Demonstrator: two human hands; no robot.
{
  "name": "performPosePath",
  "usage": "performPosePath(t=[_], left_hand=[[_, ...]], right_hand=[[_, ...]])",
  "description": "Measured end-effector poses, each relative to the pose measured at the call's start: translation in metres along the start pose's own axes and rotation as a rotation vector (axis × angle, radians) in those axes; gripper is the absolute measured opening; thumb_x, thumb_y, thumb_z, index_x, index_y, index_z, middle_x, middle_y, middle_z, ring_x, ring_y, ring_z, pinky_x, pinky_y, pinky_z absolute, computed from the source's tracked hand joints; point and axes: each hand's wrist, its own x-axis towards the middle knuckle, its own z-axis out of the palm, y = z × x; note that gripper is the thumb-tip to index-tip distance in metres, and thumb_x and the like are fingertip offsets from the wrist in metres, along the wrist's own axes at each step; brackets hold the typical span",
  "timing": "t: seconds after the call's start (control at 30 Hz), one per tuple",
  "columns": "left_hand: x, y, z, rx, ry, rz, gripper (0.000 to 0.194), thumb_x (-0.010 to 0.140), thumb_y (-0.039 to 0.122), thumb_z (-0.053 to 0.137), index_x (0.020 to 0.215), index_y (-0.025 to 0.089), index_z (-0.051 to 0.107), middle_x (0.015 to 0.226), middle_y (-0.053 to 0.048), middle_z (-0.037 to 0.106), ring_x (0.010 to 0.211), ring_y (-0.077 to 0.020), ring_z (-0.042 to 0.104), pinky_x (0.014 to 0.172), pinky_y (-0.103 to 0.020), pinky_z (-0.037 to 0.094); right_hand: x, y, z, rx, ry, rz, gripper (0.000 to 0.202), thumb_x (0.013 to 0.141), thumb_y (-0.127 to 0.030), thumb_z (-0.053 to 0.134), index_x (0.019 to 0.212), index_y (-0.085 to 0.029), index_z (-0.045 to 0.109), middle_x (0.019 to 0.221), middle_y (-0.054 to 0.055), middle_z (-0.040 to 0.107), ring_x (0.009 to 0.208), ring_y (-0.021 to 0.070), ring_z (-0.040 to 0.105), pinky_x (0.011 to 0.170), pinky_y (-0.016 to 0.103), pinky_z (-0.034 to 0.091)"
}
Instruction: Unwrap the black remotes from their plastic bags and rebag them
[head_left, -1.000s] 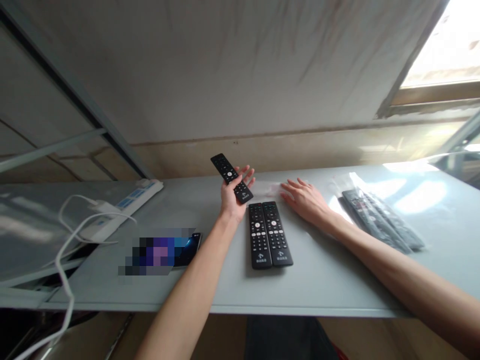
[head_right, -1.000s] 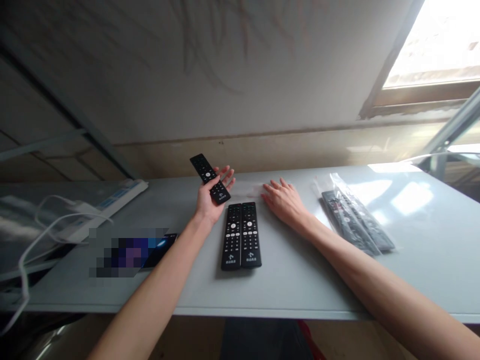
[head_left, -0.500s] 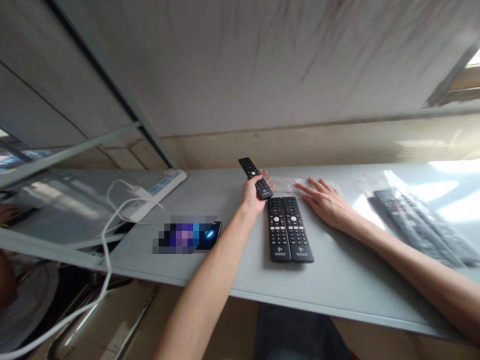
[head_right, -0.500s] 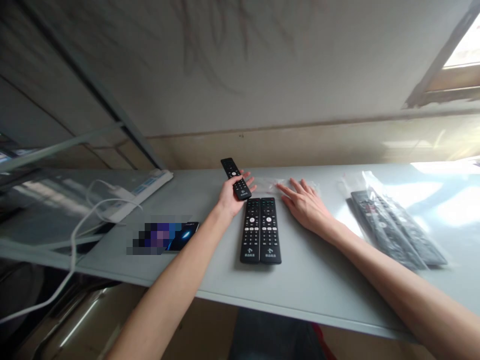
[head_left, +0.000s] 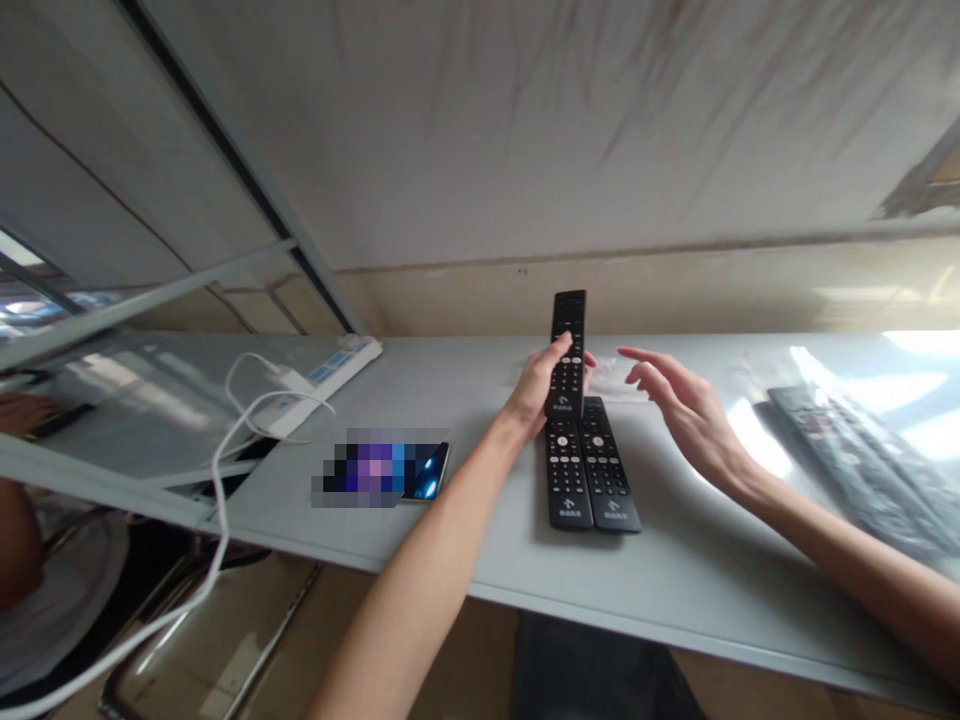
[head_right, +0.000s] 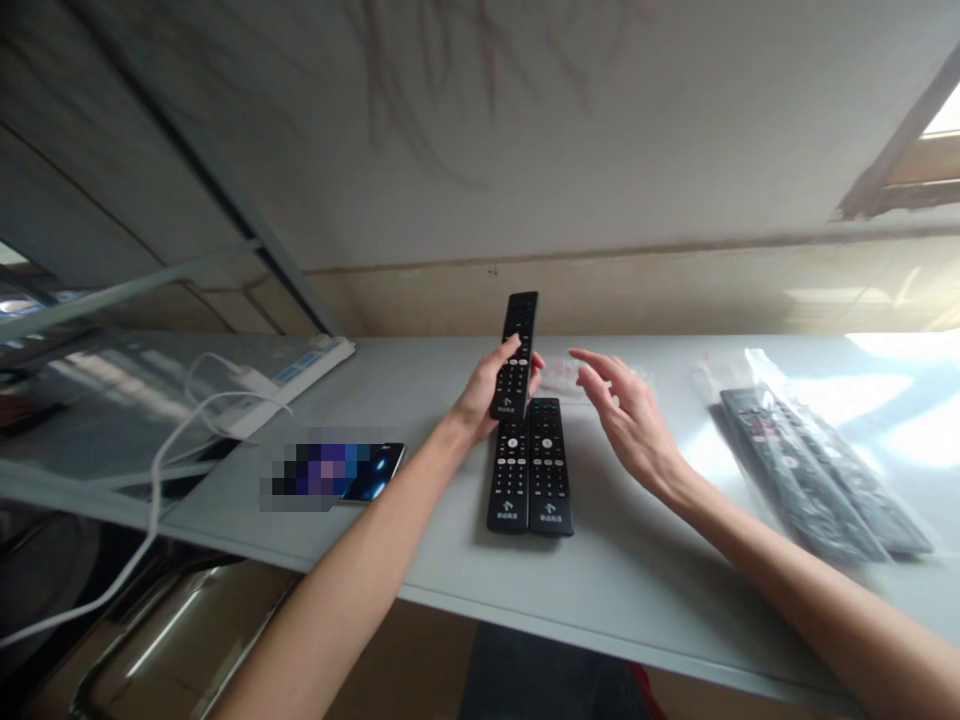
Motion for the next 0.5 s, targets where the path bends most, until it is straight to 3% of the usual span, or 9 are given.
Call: performPosePath(t=[0.1,0.2,0.33,0.43,0.5], left_hand=[[-0.008,0.000,0.011,0.280,-0.109,0.005,0.061,0.098,0.072,0.061,0.082,0.014,0.074,0.065,-0.003,0.062,0.055,-0.0111,0.052,0.054,-0.026,0.039],[-0.015,0.004,0.022,0.452,-0.213,0.023,0.064,0.095,0.074,0.064,0.078,0.014,0.074,0.072,-0.006,0.068,0.064,-0.0133,0.057,0.061,-0.027,0.044],[-0.018,0.004,0.029,0.511,-0.326,0.016,0.069,0.093,0.079,0.064,0.087,0.012,0.078,0.081,-0.009,0.074,0.070,-0.0148,0.060,0.065,-0.027,0.045],[-0.016,-0.001,0.025,0.641,-0.232,0.072,0.077,0.103,0.080,0.043,0.075,0.015,0.072,0.070,-0.007,0.068,0.064,-0.0155,0.058,0.063,-0.029,0.043],[-0.014,-0.004,0.020,0.859,-0.129,0.175,0.077,0.110,0.070,0.032,0.067,0.018,0.068,0.066,-0.006,0.067,0.064,-0.0167,0.060,0.068,-0.031,0.043]], right_hand=[[-0.003,-0.008,0.001,0.239,-0.066,0.095,0.049,0.109,-0.066,0.051,0.110,-0.023,0.076,0.081,0.002,0.061,0.076,0.0181,0.054,0.074,0.033,0.045],[-0.004,-0.008,0.001,0.429,-0.080,0.156,0.052,0.104,-0.066,0.061,0.077,-0.021,0.060,0.071,-0.002,0.049,0.068,0.0145,0.043,0.065,0.030,0.037],[-0.004,-0.009,0.000,0.588,-0.104,0.293,0.050,0.094,-0.066,0.076,0.078,-0.021,0.059,0.069,-0.003,0.045,0.063,0.0126,0.039,0.057,0.028,0.031],[-0.002,-0.008,-0.005,0.580,-0.094,0.405,0.049,0.091,-0.066,0.076,0.082,-0.021,0.060,0.070,-0.004,0.044,0.062,0.0119,0.037,0.057,0.027,0.034],[0.001,-0.005,-0.010,0.495,-0.130,0.469,0.048,0.091,-0.067,0.075,0.084,-0.021,0.060,0.070,-0.004,0.044,0.061,0.0120,0.038,0.056,0.027,0.034]])
